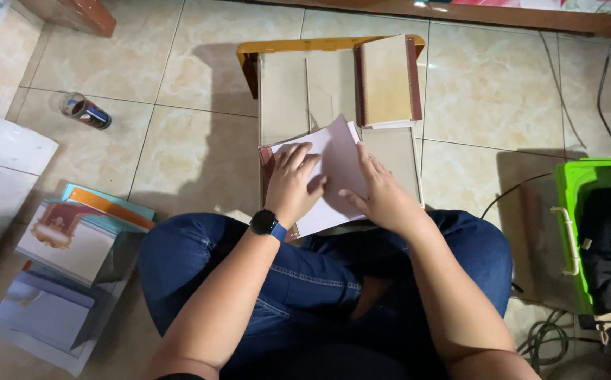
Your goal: Applying labels or inserts into small pouches or booklets manually.
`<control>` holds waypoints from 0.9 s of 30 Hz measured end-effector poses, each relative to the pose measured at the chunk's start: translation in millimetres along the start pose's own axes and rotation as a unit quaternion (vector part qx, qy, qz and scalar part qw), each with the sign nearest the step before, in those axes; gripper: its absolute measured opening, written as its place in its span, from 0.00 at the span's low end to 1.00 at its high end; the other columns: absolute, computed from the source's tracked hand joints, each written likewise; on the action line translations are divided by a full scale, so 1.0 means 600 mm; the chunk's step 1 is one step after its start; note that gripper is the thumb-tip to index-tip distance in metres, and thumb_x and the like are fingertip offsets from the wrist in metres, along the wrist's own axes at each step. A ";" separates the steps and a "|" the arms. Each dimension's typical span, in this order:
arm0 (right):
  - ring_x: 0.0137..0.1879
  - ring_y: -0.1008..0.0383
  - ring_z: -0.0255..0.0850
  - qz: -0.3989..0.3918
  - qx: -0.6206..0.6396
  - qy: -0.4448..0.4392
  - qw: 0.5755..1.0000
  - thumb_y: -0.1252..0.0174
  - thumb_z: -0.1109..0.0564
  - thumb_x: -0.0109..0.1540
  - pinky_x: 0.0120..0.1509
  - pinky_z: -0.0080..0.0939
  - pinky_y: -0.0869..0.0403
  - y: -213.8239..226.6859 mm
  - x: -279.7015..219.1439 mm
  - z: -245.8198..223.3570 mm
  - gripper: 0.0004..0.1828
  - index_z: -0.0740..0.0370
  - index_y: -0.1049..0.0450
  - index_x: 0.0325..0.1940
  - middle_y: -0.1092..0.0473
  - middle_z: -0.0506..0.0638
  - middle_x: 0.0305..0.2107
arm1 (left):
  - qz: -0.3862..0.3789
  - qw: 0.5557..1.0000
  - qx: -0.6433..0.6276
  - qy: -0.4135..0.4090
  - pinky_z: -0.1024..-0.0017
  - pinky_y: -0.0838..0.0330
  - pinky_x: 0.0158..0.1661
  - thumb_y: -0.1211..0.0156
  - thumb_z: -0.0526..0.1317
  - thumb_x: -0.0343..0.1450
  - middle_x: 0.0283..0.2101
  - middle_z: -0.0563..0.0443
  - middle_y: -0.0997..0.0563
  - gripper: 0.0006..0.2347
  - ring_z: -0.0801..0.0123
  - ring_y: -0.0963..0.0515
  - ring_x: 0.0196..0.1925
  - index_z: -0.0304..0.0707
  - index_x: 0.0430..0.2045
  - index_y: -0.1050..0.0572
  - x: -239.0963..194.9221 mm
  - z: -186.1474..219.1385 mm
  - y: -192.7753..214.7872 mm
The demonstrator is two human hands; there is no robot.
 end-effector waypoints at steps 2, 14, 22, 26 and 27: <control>0.73 0.44 0.73 0.011 0.006 0.035 0.999 0.40 0.44 0.63 0.67 0.78 0.39 0.019 -0.010 -0.039 0.53 0.69 0.61 0.80 0.44 0.78 0.66 | 0.010 1.000 0.004 -0.008 0.52 0.38 0.65 0.37 0.44 0.67 0.62 0.44 0.28 0.17 0.53 0.31 0.68 0.40 0.49 0.23 -0.003 -0.007 -0.008; 0.79 0.50 0.61 0.003 -0.175 -0.042 0.984 0.44 0.40 0.62 0.73 0.62 0.38 -0.018 -0.006 -0.005 0.54 0.67 0.62 0.81 0.57 0.67 0.76 | 0.019 0.999 0.048 -0.003 0.50 0.36 0.64 0.49 0.47 0.75 0.64 0.41 0.28 0.16 0.53 0.30 0.68 0.39 0.53 0.26 0.004 0.017 0.019; 0.76 0.46 0.63 0.011 0.140 0.001 0.990 0.53 0.43 0.70 0.76 0.65 0.42 0.022 -0.020 -0.041 0.39 0.59 0.56 0.81 0.48 0.68 0.72 | -0.022 0.999 0.022 0.039 0.52 0.40 0.68 0.47 0.44 0.73 0.66 0.43 0.31 0.16 0.54 0.34 0.70 0.38 0.53 0.26 -0.003 0.007 0.007; 0.72 0.40 0.66 -0.044 0.385 0.000 0.922 0.88 0.27 0.66 0.74 0.64 0.41 0.021 -0.014 -0.045 0.49 0.59 0.52 0.80 0.39 0.71 0.67 | -0.063 0.995 0.038 0.060 0.52 0.46 0.70 0.42 0.44 0.70 0.65 0.42 0.31 0.17 0.52 0.35 0.71 0.40 0.51 0.26 -0.005 0.002 0.004; 0.72 0.38 0.64 -0.058 0.409 0.009 0.911 0.91 0.27 0.66 0.74 0.62 0.41 0.018 -0.012 -0.047 0.51 0.59 0.47 0.79 0.37 0.70 0.66 | -0.079 0.994 0.050 0.063 0.53 0.48 0.71 0.40 0.45 0.68 0.63 0.41 0.29 0.17 0.53 0.35 0.71 0.39 0.49 0.26 -0.004 0.001 0.003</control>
Point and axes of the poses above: each hand's wrist, its own x-axis towards the middle knuckle, its own y-axis out of the back of the hand, z = x × y, the point moved 6 cm from there along x, towards the middle knuckle
